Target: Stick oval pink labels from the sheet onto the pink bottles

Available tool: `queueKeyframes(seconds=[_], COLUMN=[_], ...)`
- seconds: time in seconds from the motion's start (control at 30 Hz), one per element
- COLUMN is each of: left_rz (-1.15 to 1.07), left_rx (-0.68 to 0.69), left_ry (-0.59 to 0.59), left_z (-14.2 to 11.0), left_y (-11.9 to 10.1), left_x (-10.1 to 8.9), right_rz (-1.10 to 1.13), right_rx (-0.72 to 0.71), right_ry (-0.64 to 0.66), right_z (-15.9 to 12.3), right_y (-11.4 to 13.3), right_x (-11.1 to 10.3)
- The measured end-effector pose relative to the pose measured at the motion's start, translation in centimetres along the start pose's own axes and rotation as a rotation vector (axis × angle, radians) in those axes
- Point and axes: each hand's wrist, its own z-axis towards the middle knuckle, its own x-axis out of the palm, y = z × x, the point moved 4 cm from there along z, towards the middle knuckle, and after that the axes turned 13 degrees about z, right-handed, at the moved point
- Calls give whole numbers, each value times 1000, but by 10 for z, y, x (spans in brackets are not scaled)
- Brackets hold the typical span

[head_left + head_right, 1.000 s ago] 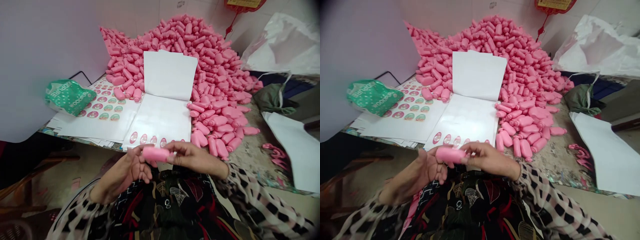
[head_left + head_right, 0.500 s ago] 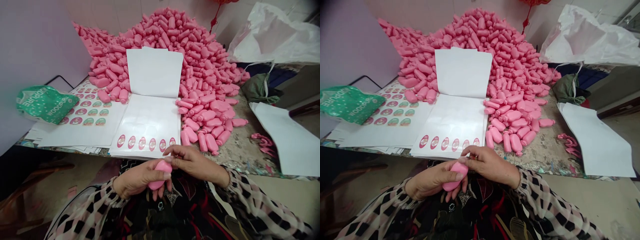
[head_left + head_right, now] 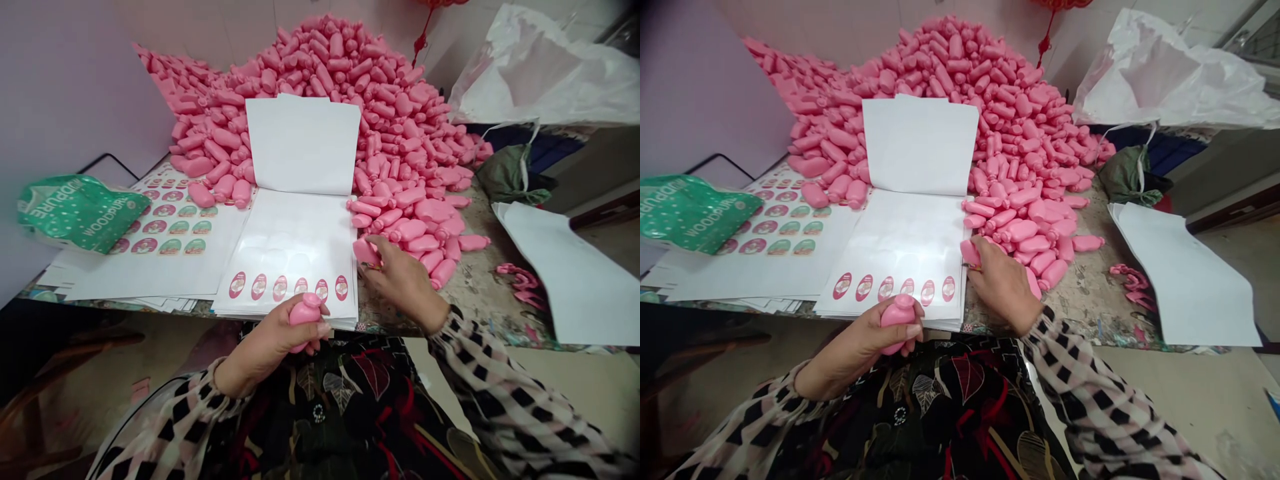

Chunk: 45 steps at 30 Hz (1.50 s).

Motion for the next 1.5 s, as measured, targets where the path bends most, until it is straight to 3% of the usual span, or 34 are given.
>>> queueKeyframes(seconds=[0.1,0.17,0.27,0.43,0.6,0.83,1.13,1.5], left_rz=[391,656,909,989,1261,1303,1313,1496], left_rx=[145,255,309,249,308,259,267,224], left_ry=[-247,-343,-342,-217,-354,-365,-287,-293], left_z=[3,4,4,3,14,40,44,48], left_y=[-14,-24,-32,-34,-33,-20,-22,-22], left_x=[-7,-6,1,9,7,-5,-7,-5], right_rz=[87,109,80,3,-34,-48,151,270], right_rx=[-62,-56,-45,-101,-125,-187,-220,-57], right_ry=[-102,-208,-218,8,9,18,139,-4], right_z=[19,21,8,-22,-25,-22,-14,-20], right_y=[7,10,13,9,4,4,-3,-5], right_x=[-2,-3,1,20,32,34,30,46])
